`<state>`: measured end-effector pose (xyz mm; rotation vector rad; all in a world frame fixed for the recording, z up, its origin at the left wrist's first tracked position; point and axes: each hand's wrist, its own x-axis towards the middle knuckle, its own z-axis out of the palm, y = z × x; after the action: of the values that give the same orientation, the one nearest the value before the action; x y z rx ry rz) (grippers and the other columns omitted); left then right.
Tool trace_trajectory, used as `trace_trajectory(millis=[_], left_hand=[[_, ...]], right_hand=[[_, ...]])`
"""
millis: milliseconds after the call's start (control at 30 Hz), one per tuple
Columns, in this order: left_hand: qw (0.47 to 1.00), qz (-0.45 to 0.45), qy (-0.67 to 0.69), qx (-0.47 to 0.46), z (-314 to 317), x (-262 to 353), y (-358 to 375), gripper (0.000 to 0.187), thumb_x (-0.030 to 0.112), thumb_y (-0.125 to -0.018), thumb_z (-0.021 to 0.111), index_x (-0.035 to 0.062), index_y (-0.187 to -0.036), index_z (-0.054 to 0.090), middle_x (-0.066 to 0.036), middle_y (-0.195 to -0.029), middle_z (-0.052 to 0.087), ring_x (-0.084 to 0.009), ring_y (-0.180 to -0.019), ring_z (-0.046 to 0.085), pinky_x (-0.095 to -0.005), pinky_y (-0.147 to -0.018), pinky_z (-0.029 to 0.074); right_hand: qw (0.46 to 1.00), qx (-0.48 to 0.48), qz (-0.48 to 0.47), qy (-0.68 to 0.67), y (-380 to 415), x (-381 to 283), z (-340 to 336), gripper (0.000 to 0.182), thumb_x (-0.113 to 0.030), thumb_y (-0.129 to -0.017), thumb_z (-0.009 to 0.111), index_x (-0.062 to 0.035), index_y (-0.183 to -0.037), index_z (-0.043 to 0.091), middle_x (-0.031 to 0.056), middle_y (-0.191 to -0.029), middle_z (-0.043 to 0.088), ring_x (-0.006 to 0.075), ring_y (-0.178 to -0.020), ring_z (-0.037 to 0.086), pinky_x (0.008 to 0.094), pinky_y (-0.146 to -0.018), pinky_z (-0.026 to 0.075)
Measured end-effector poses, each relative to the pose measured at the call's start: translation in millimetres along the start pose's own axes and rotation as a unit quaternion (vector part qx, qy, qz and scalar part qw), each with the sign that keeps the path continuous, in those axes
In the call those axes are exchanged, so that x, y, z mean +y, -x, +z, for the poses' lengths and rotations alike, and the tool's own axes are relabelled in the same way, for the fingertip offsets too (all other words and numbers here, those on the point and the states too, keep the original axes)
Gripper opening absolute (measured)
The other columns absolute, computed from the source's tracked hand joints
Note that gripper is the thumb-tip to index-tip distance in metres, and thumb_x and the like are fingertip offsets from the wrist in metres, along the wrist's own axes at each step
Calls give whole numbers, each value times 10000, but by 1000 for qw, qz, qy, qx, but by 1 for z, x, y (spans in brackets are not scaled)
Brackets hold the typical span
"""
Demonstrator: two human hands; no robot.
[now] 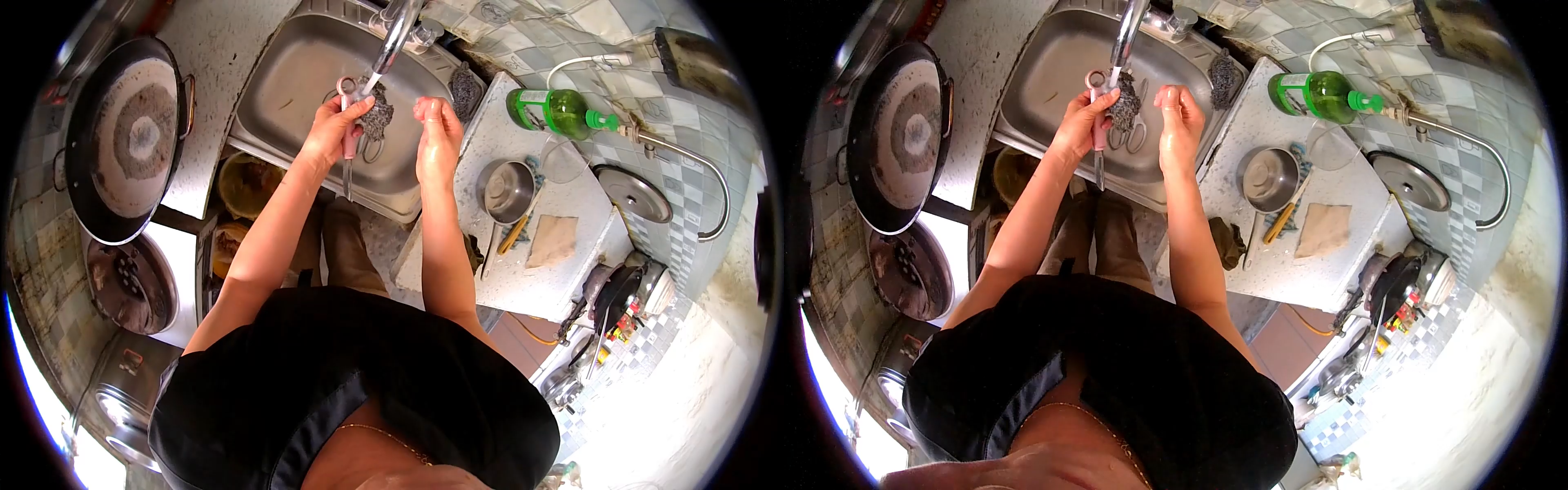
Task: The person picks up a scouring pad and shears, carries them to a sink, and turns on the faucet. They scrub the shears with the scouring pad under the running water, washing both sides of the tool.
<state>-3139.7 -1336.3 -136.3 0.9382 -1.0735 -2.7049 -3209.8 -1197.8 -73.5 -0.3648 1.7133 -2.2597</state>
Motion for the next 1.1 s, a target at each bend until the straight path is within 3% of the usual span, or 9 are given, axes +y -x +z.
trace_trajectory(millis=[267,333,533,767,867,933,1000,1067,1100], left_hand=[[1000,11,20,-18,8,6,-3,215,175,-823,771,65,-932,622,9,-823,632,-51,-631,517,-205,-501,407],[1000,8,14,-15,10,8,-3,214,176,-827,767,64,-938,622,9,-823,631,-52,-634,517,-208,-503,407],[1000,7,19,-15,12,9,-4,208,176,-839,756,62,-952,623,11,-815,626,-56,-637,511,-217,-505,408],[1000,1,19,-16,17,17,-4,198,152,-843,749,48,-950,620,-2,-822,617,-67,-647,512,-218,-495,406],[999,-1,38,-35,16,19,-4,184,149,-873,709,58,-989,598,8,-864,608,-67,-694,515,-220,-512,399],[998,-1,46,-40,13,17,-6,168,135,-883,694,54,-990,594,3,-868,606,-72,-690,510,-221,-512,398],[997,-1,56,-45,10,15,-9,151,120,-892,679,49,-991,589,-1,-871,603,-76,-685,506,-223,-512,398],[996,5,80,-40,10,15,-9,159,94,-878,688,28,-991,599,-39,-874,624,-95,-686,535,-233,-487,417],[996,6,79,-40,9,14,-10,159,94,-878,688,28,-991,599,-39,-874,624,-95,-686,535,-233,-487,417]], right_hand=[[998,-10,18,59,0,-14,-5,283,-235,-995,542,35,-985,626,62,-907,629,139,-835,567,273,-752,441],[986,6,159,-59,0,-25,-4,338,-213,-1002,512,43,-1215,570,159,-1113,640,254,-1029,621,343,-909,483],[973,-53,142,-172,-5,-31,-1,449,-211,-1004,502,69,-1348,435,267,-1268,547,348,-1127,603,441,-1007,477],[989,-4,145,-43,-9,-36,5,300,-123,-972,553,44,-1221,560,215,-1146,630,296,-1003,667,339,-846,552],[953,129,260,82,-15,-33,-3,194,-122,-953,595,39,-1053,638,145,-955,676,223,-829,686,300,-748,547],[985,78,135,73,-14,-17,-13,148,-123,-933,629,21,-948,663,89,-839,667,168,-732,661,273,-720,526],[992,60,69,88,-11,-2,-13,170,-86,-902,657,-6,-1051,651,94,-974,673,173,-862,660,280,-771,524],[954,42,-10,297,-8,3,-11,311,-106,-849,709,-51,-1142,621,129,-1049,641,236,-1008,628,358,-855,503],[959,-1,41,279,-7,7,-12,522,-64,-812,741,-68,-1292,535,109,-1290,556,222,-1177,539,327,-896,488]])
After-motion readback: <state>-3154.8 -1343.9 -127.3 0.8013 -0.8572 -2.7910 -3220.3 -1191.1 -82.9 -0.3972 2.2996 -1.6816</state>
